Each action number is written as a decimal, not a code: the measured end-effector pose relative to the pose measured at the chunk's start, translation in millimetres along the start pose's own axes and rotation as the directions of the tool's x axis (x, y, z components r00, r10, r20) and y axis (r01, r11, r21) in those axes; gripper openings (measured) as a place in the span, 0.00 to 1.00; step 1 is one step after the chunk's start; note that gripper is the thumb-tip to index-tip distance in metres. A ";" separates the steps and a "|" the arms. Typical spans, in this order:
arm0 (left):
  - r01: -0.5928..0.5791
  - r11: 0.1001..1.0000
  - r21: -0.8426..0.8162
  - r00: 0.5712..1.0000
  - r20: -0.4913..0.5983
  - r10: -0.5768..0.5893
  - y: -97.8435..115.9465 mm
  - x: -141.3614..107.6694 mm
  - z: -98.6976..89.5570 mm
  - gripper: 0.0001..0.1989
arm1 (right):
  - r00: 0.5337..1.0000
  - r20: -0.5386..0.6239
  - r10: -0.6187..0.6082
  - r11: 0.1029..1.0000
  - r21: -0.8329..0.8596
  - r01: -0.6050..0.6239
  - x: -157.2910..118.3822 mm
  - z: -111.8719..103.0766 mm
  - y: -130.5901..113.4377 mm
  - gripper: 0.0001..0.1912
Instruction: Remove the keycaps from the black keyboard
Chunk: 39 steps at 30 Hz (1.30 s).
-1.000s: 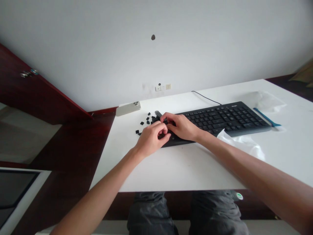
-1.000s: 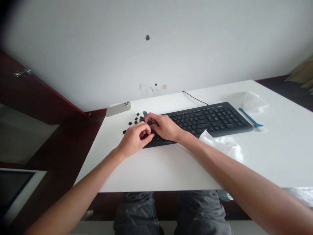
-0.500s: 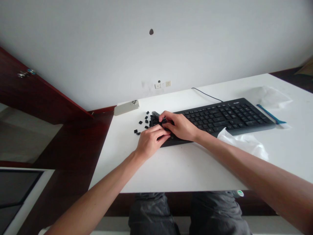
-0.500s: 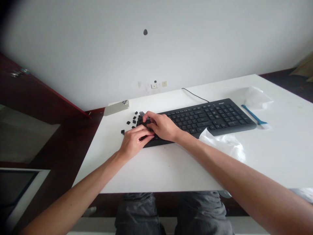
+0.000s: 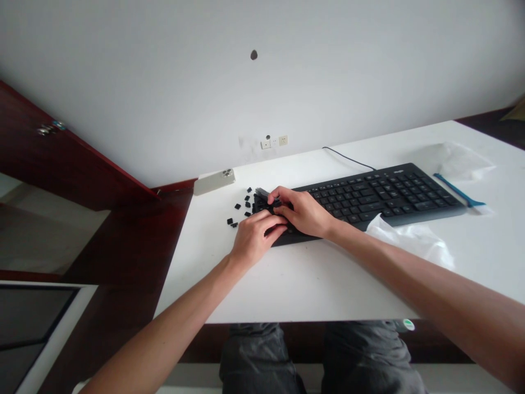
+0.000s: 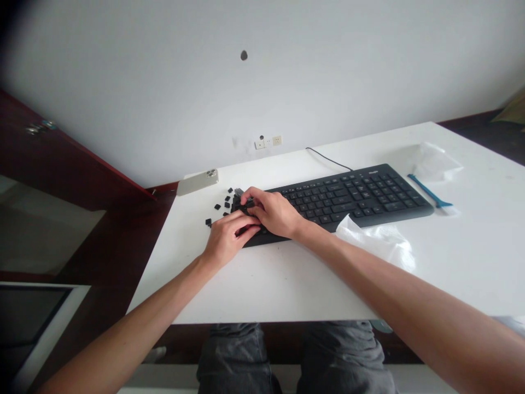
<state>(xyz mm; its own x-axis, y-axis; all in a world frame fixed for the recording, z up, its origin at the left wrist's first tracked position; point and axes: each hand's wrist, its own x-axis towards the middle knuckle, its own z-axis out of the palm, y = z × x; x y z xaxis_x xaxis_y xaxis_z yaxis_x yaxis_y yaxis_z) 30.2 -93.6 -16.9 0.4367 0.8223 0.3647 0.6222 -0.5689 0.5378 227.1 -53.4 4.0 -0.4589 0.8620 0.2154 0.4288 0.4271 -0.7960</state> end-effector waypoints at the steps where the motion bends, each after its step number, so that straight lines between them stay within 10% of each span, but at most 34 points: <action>1: 0.001 1.000 0.000 1.000 0.000 -0.001 0.3 0.1 -0.2 0.04 | 1.000 -0.001 0.001 1.000 0.004 -0.001 -0.2 0.0 -0.2 0.13; 39: -0.042 0.999 -0.007 0.997 -0.066 0.042 -0.7 1.2 2.3 0.04 | 0.998 -0.032 -0.045 0.991 0.127 0.049 0.1 3.4 5.6 0.13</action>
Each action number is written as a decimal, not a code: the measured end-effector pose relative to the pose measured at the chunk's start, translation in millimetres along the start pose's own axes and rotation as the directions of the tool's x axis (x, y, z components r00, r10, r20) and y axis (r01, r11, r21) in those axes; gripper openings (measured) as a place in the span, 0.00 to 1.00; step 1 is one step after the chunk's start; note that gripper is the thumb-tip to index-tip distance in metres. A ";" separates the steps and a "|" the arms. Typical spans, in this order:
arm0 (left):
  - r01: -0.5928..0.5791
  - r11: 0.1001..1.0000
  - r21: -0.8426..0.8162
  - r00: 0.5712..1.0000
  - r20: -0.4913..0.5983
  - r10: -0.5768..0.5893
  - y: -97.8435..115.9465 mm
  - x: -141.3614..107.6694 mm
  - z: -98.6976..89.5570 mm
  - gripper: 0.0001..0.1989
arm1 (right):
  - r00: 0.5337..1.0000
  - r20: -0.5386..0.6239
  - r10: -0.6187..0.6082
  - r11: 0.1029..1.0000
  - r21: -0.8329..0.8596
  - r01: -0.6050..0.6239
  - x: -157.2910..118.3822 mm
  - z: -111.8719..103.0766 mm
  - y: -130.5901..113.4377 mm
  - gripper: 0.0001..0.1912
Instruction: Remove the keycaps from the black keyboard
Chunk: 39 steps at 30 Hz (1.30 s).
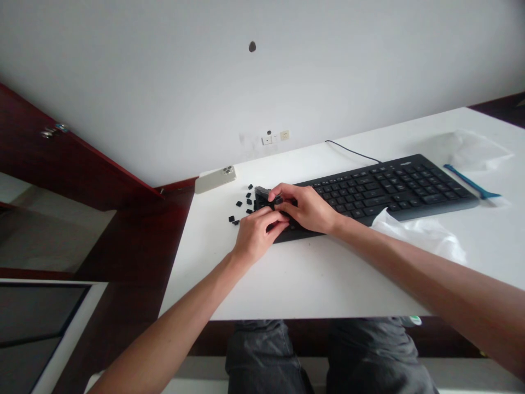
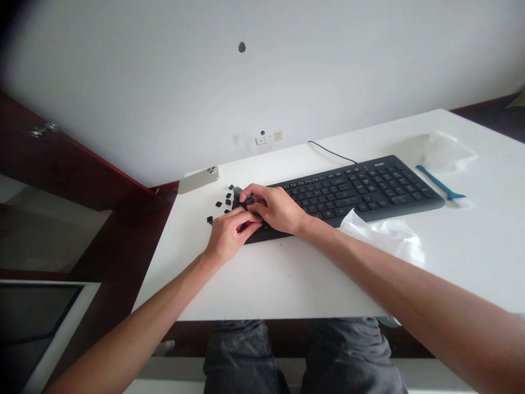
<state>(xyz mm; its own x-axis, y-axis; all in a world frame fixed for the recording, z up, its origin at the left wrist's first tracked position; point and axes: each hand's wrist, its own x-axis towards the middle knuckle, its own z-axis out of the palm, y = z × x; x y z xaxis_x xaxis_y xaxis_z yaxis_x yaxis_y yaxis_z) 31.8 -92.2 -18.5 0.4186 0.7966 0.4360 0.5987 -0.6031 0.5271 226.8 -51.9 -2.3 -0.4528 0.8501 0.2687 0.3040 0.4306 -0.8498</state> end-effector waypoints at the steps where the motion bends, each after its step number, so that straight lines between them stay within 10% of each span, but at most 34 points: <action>1: -0.002 1.000 0.000 1.000 0.001 0.002 0.1 0.0 0.0 0.03 | 1.000 0.000 -0.001 1.000 0.003 0.001 -0.1 0.0 0.1 0.13; 33: -0.002 1.000 -0.017 1.000 0.023 0.003 -1.0 0.6 -0.2 0.03 | 1.000 -0.008 -0.012 0.999 0.031 0.012 -0.2 0.2 1.6 0.14; 39: 0.176 0.984 0.015 0.984 -0.044 -0.175 2.3 -0.9 1.1 0.14 | 0.999 -0.008 -0.045 0.999 -0.005 0.044 -0.1 -0.4 1.8 0.13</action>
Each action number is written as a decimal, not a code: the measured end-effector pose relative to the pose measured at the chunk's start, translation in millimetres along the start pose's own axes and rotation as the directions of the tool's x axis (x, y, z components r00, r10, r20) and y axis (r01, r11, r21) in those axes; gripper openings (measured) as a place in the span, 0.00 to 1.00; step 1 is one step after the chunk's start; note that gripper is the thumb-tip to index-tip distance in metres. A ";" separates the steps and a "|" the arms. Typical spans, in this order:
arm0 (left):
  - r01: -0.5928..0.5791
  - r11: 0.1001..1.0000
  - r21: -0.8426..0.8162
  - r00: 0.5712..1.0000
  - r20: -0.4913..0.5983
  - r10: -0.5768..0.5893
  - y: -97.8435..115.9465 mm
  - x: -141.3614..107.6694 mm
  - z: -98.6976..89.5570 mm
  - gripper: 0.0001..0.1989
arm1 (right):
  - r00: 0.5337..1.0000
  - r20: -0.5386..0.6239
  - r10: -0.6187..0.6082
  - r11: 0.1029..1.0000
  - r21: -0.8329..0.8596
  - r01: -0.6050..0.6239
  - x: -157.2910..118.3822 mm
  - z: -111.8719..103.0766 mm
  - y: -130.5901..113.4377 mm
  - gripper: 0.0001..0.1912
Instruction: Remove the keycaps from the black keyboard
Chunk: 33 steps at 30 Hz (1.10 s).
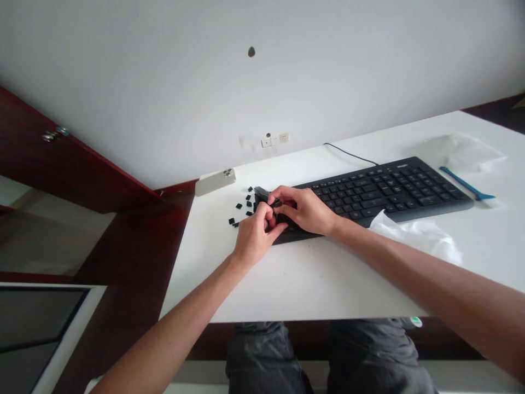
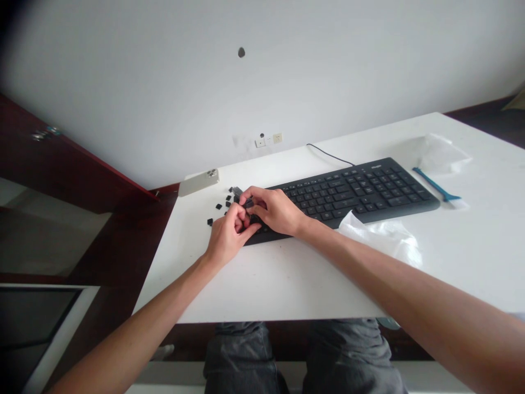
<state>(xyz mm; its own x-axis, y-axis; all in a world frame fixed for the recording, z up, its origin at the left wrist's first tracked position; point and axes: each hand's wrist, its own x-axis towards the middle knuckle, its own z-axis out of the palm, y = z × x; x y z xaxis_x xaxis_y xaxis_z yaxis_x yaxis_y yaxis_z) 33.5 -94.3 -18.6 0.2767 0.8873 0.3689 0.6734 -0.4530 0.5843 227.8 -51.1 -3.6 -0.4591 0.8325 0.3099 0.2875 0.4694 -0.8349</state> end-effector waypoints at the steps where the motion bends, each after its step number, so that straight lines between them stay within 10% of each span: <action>1: 0.032 0.999 -0.016 0.999 -0.008 -0.032 0.5 -0.2 0.2 0.16 | 1.000 0.003 -0.005 1.000 -0.001 0.005 0.0 -0.2 0.0 0.12; 33: -0.027 0.983 -0.180 1.000 0.007 0.029 -11.9 10.3 3.6 0.05 | 0.998 -0.004 -0.063 0.998 0.029 0.063 -0.2 -4.2 2.6 0.06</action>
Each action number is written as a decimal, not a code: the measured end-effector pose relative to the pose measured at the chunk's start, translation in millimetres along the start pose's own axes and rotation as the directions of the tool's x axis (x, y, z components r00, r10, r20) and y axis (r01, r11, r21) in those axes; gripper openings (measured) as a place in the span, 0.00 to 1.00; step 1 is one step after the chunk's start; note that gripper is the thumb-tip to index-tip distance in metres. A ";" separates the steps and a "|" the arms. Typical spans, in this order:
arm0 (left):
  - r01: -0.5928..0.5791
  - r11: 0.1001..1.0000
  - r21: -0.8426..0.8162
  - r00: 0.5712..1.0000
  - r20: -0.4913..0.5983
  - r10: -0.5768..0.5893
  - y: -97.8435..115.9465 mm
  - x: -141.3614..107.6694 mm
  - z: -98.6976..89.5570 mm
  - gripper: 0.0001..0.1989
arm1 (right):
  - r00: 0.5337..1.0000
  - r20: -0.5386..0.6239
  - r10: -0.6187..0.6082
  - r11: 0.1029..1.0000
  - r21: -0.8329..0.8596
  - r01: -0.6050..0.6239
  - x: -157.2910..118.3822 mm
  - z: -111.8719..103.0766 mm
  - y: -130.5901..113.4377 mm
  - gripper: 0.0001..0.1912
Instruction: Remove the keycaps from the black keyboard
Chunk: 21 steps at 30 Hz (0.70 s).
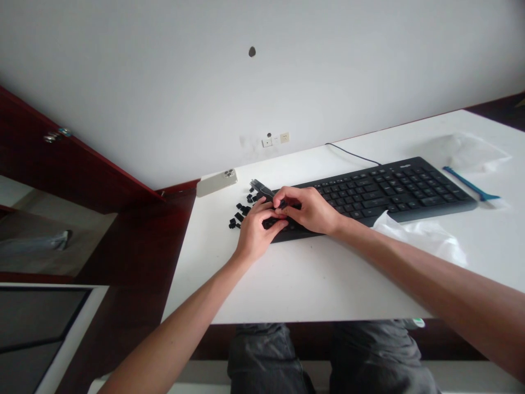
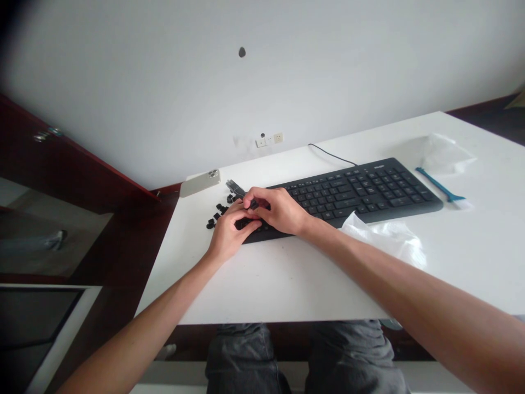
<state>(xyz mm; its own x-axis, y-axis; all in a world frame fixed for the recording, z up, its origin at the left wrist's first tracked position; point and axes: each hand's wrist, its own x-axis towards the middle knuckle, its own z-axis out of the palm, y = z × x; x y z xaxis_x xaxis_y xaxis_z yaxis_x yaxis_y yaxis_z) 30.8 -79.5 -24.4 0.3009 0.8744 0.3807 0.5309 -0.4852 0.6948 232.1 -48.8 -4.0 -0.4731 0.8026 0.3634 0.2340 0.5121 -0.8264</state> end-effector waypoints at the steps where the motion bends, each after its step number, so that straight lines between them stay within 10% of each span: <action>1: -0.005 1.000 0.004 1.000 -0.004 0.005 0.2 -0.1 -0.1 0.05 | 1.000 -0.004 -0.003 1.000 0.002 0.003 0.0 0.1 0.6 0.06; 21: -0.036 0.998 0.061 0.999 0.009 0.035 6.4 0.1 -2.0 0.06 | 0.999 -0.020 -0.029 0.999 0.023 0.029 -0.4 1.8 2.4 0.04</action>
<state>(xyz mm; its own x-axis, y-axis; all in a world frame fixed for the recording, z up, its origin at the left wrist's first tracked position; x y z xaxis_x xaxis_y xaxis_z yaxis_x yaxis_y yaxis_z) 32.6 -82.5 -18.7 0.3264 0.8567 0.3993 0.5673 -0.5155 0.6423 231.3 -48.4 -6.9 -0.4627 0.7935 0.3954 0.2005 0.5281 -0.8252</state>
